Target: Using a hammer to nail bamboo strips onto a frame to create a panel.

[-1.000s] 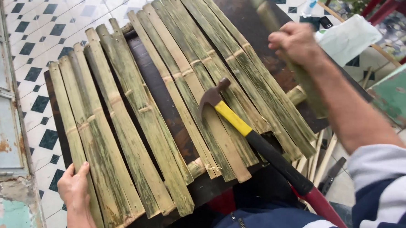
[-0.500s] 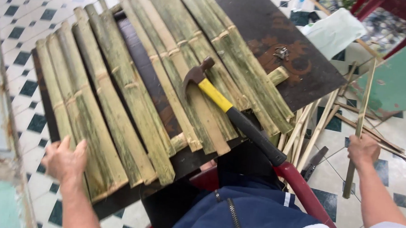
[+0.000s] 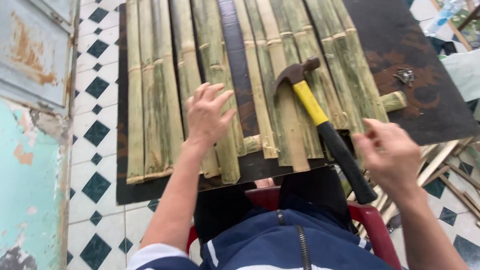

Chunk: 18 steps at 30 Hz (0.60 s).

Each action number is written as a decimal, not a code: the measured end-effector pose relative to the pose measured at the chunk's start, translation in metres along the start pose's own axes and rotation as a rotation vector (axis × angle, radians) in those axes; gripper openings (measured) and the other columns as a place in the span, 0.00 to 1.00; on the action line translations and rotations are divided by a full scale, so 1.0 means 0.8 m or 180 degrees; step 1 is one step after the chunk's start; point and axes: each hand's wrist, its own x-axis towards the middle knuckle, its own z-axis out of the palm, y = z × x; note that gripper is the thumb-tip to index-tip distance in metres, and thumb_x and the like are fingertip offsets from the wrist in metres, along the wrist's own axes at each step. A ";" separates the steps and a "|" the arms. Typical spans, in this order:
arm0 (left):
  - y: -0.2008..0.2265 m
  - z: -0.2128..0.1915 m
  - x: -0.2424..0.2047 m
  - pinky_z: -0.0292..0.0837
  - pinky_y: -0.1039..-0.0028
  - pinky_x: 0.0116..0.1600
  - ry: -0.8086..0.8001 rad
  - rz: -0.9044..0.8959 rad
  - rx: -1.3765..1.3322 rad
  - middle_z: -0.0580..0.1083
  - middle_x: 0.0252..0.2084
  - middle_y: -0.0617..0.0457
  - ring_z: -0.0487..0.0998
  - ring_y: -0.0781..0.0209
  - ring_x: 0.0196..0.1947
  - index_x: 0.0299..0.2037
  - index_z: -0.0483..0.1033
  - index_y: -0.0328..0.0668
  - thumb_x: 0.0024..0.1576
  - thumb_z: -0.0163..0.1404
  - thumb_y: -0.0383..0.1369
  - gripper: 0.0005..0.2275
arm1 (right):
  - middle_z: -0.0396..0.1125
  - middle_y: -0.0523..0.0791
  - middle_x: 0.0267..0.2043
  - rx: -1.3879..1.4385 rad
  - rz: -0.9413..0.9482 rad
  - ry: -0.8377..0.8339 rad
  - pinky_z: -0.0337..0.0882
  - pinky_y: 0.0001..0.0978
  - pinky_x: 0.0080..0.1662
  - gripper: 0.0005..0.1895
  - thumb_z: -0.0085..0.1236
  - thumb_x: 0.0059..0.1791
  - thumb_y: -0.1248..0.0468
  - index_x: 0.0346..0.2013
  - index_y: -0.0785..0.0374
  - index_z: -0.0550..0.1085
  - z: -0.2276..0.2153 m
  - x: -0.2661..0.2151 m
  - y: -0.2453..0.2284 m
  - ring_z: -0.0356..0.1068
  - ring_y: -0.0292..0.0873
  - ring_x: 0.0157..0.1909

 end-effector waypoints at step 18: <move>-0.001 0.104 0.073 0.55 0.76 0.14 0.0985 -0.1410 -0.1545 0.59 0.11 0.58 0.56 0.68 0.11 0.50 0.68 0.38 0.35 0.41 0.15 0.27 | 0.65 0.52 0.36 -0.0212 0.0739 -0.1304 0.65 0.44 0.36 0.22 0.46 0.40 0.54 0.45 0.63 0.67 0.078 0.026 -0.008 0.66 0.52 0.34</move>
